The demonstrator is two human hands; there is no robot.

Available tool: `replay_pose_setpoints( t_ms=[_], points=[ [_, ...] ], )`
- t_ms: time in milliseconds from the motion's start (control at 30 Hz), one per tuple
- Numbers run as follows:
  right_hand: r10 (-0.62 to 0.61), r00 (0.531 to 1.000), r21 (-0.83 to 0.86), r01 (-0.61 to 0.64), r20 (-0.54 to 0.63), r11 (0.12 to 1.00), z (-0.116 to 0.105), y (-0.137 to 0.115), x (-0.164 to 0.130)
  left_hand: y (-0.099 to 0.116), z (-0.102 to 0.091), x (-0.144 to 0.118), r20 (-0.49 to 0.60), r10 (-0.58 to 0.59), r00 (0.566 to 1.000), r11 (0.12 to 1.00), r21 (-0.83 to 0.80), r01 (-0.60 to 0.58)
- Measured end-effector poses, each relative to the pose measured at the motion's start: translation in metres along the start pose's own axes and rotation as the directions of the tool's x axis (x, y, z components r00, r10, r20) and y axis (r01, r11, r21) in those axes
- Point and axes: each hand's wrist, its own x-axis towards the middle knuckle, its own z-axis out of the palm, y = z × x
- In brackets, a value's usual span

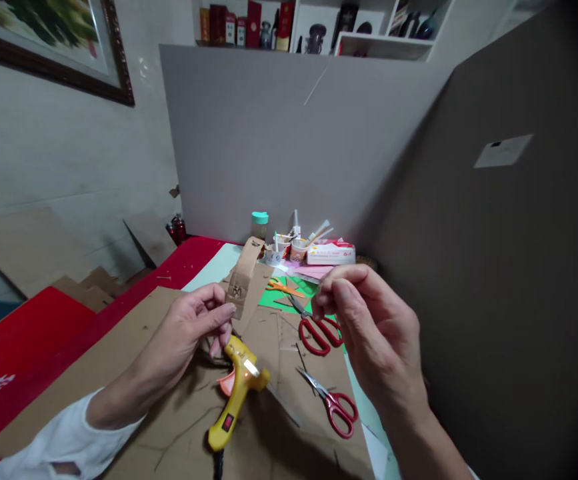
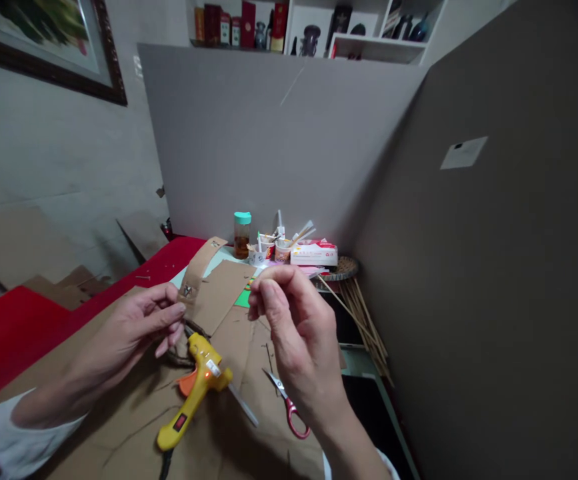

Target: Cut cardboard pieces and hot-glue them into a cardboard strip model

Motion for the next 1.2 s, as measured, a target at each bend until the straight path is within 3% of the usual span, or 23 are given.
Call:
replay_pose_setpoints(
  t_ms=[267,433,567,767,1000,1200],
  points=[
    [0.163,0.983,-0.071,-0.169,-0.084,0.983,-0.007,0.036,-0.023,-0.028,-0.029,0.002,-0.057,-0.065,0.996,0.997,-0.056,0.062],
    [0.196,0.961,-0.128,-0.223,-0.194,0.966,-0.031,0.069,-0.047,-0.028,-0.038,-0.005,-0.112,-0.074,0.991,0.992,-0.110,0.062],
    [0.230,0.945,-0.136,-0.266,-0.235,0.954,-0.038,0.083,-0.054,-0.023,-0.043,-0.007,-0.188,-0.059,0.980,0.990,-0.138,0.033],
    [0.261,0.957,-0.234,-0.285,-0.129,0.930,-0.023,0.075,-0.056,-0.022,-0.040,-0.006,-0.209,-0.072,0.975,0.989,-0.142,0.042],
    [0.189,0.982,-0.347,-0.171,0.020,0.922,-0.014,0.058,-0.059,-0.029,-0.034,-0.010,-0.169,-0.099,0.981,0.991,-0.101,0.083],
    [0.112,0.994,-0.380,-0.096,0.020,0.920,-0.015,0.067,-0.059,-0.029,-0.030,-0.016,-0.116,-0.109,0.987,0.992,-0.072,0.101]
  ],
)
